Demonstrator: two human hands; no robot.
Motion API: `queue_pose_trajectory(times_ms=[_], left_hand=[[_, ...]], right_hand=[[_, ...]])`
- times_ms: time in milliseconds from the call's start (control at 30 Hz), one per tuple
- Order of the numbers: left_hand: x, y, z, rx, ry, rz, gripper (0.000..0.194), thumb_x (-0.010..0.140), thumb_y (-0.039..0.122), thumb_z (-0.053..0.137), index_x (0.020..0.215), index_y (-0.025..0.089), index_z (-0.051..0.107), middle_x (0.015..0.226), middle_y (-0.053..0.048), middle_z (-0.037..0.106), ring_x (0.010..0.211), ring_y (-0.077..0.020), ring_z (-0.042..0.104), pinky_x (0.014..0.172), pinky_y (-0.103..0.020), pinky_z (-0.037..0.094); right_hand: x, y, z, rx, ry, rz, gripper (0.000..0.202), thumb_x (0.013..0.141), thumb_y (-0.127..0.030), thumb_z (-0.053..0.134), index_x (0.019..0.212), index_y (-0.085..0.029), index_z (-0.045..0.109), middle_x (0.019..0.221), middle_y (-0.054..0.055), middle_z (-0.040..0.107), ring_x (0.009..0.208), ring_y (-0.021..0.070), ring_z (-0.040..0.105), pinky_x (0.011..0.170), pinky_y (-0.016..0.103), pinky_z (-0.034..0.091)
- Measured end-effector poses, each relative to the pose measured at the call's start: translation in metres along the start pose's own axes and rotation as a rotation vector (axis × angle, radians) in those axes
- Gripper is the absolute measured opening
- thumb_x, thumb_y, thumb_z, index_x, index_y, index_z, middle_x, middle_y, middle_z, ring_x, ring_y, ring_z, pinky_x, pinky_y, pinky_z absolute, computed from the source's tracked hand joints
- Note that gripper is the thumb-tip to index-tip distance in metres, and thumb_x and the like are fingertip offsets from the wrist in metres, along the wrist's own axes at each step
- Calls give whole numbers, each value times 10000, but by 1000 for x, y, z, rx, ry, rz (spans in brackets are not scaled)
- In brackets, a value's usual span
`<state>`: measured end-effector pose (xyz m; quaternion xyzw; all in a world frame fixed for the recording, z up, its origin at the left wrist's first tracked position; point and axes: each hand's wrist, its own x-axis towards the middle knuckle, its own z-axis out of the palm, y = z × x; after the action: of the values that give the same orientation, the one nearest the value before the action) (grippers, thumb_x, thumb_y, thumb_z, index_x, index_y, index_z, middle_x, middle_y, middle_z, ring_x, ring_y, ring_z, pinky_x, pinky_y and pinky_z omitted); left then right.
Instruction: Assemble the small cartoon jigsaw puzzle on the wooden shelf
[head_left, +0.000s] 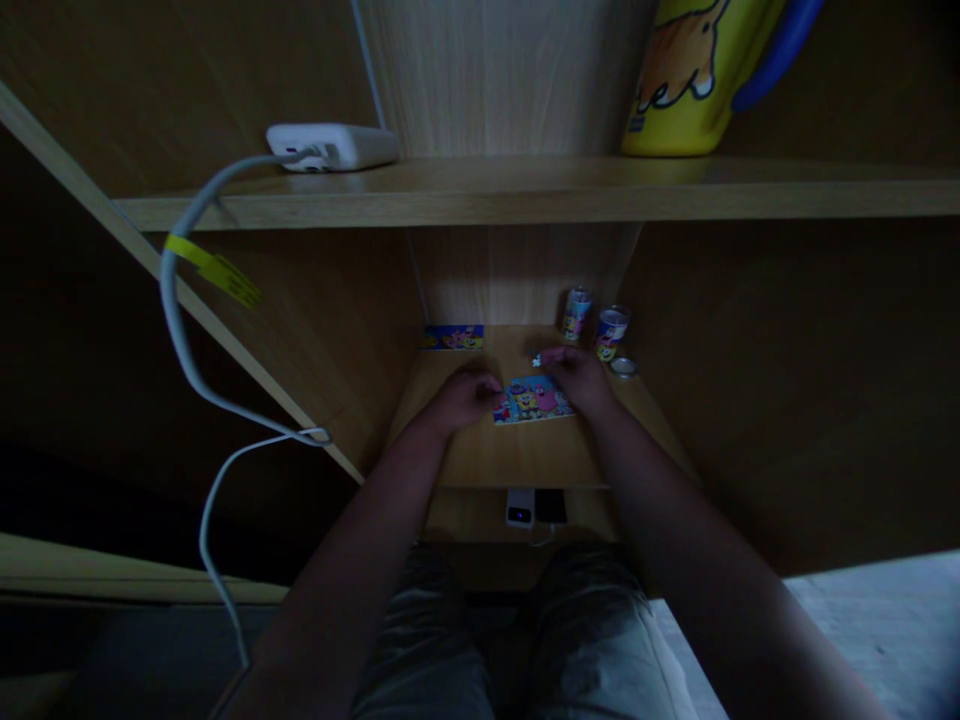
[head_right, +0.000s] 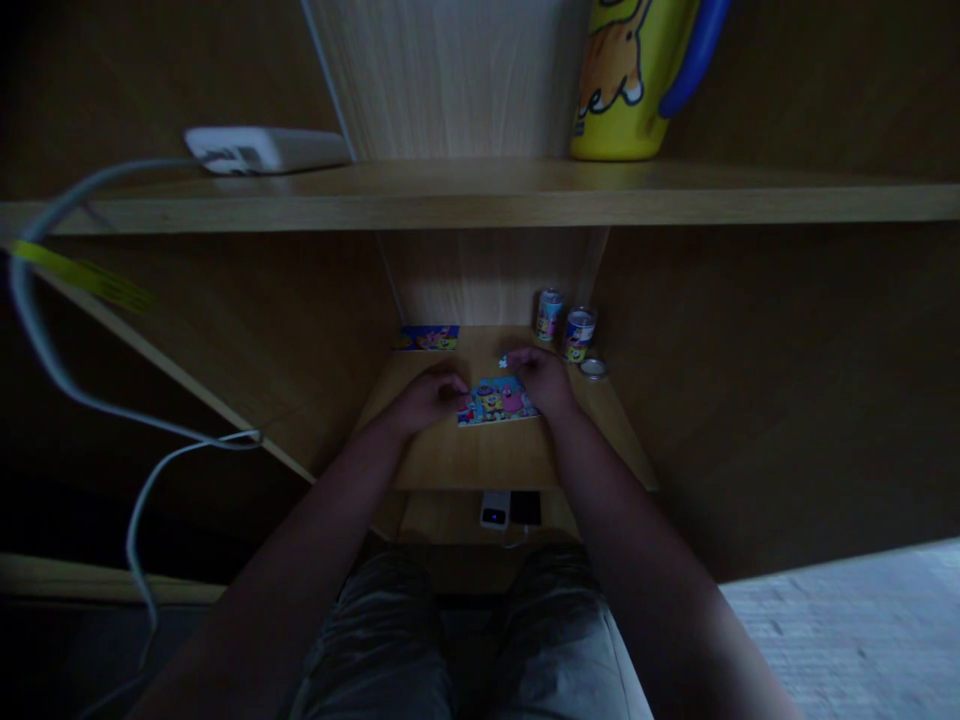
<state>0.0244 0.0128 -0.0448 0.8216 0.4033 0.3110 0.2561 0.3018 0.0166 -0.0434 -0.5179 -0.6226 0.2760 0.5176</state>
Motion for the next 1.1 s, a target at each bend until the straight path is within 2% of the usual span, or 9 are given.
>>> queue_pose_trajectory(times_ms=[133,367,433,500,567,633,833,1100], left_hand=[[-2,4,-1,-67,-47,39,118,925,340,837,910,225,815,940,-47,823,884,-213,753,838,-339,583],[-1,1,0,-110,-89,60,135,929,338,831,988,218,808,991,-45,837,922,-215,766,907,-357,600],[0,0,1,-81,-52,48,120,974,324,763,1003,214,802,1001,-49,834,928,-216,763,919,-364,612],[1,-2,2,-41,39,35,155,1018,263,651,1011,213,797,1023,-56,832,961,-223,763,971,-389,622],[1,-2,1,-8,125,27,219,1019,195,576,1018,215,795,1053,-64,832,1014,-232,764,1041,-416,617],[2,-2,1,12,152,23,227,998,164,574,1012,218,794,1067,-65,832,1037,-238,765,1066,-423,612],[2,-6,3,28,59,44,130,991,198,653,990,219,781,988,-43,819,925,-211,758,920,-365,614],[3,-8,2,0,15,62,91,966,188,711,1000,219,789,952,-26,818,881,-191,751,845,-324,588]], right_hand=[[-4,-4,4,30,-93,-18,229,959,-385,745,1043,-202,853,1081,98,883,983,257,822,949,406,649],[-9,-4,8,38,-164,-91,278,932,-483,801,1016,-226,865,1035,74,884,940,251,819,899,378,645],[-10,-4,9,37,-176,-111,269,939,-474,794,1012,-226,867,1035,72,883,944,248,821,900,372,640],[-11,-5,11,26,-190,-115,255,954,-460,788,1020,-227,867,1028,66,883,938,242,822,890,360,638],[-13,-6,13,-3,-204,-115,225,971,-435,784,1024,-231,864,1013,58,882,918,234,822,867,344,637],[-14,-9,16,-44,-212,-125,180,987,-389,776,1027,-236,862,1003,51,881,904,225,821,848,327,633],[-17,-14,23,-135,-240,-152,113,1002,-252,753,1031,-242,862,999,36,881,891,202,823,843,296,620],[-19,-13,31,-163,-321,-169,132,1007,-213,741,1042,-246,865,950,15,874,820,177,808,770,263,591]])
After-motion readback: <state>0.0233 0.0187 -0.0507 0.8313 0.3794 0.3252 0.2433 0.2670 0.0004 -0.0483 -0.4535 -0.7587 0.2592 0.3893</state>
